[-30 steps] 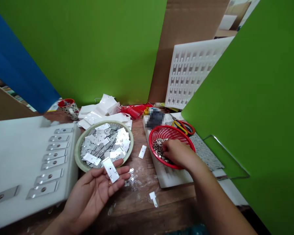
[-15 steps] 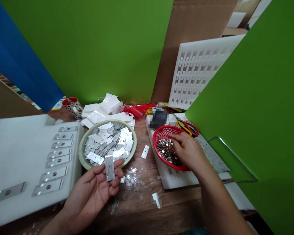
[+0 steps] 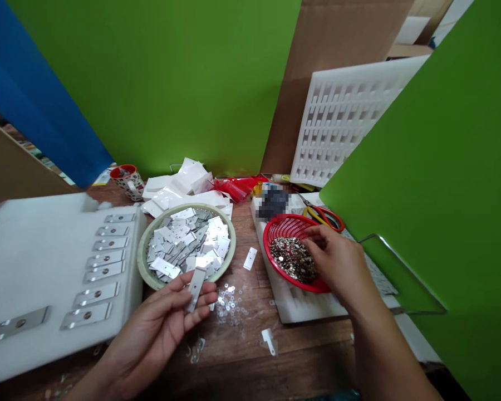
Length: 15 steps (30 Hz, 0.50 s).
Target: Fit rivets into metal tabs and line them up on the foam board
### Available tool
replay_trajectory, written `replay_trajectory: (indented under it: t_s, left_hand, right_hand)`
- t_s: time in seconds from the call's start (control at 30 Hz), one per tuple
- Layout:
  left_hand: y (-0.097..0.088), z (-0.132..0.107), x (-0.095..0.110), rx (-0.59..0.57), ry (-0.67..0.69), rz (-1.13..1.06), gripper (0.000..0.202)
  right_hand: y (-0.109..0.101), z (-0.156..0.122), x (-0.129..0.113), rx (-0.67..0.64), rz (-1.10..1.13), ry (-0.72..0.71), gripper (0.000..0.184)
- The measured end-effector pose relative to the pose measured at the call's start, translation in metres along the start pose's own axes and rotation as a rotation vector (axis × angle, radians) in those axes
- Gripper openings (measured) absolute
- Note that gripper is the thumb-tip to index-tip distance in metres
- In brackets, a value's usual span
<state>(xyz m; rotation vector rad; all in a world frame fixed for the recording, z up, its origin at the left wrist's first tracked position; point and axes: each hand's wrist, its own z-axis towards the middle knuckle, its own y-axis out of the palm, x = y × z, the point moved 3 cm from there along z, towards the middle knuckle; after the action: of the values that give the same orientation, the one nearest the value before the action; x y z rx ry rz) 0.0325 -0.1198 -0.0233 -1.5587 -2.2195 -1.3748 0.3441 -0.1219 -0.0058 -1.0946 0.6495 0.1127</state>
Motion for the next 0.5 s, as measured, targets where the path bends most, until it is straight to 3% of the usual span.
replay_trajectory:
  t_s: [0.1, 0.17, 0.27, 0.33, 0.4, 0.5]
  left_hand:
    - [0.003, -0.004, 0.001, 0.016, -0.010, 0.002, 0.044]
    - [0.005, -0.005, 0.001, -0.002, -0.016, 0.005, 0.047]
    - [0.006, -0.005, -0.001, -0.066, -0.024, -0.017, 0.046]
    - [0.005, -0.005, -0.002, -0.111, -0.009, -0.039, 0.045]
    - [0.004, -0.006, -0.002, -0.127, 0.010, -0.046, 0.043]
    - [0.003, -0.009, -0.001, -0.121, 0.020, -0.044, 0.042]
  right_hand:
    - [-0.006, -0.013, -0.021, 0.025, 0.114, 0.048, 0.023]
    - [-0.005, -0.026, -0.048, -0.030, 0.265, -0.030, 0.022]
    - [0.011, -0.049, -0.095, -0.253, 0.492, -0.206, 0.013]
    - [0.026, -0.063, -0.120, -0.417, 0.602, -0.248, 0.012]
    - [0.043, -0.071, -0.135, -0.552, 0.680, -0.220, 0.014]
    - [0.059, -0.073, -0.144, -0.635, 0.731, -0.150, 0.016]
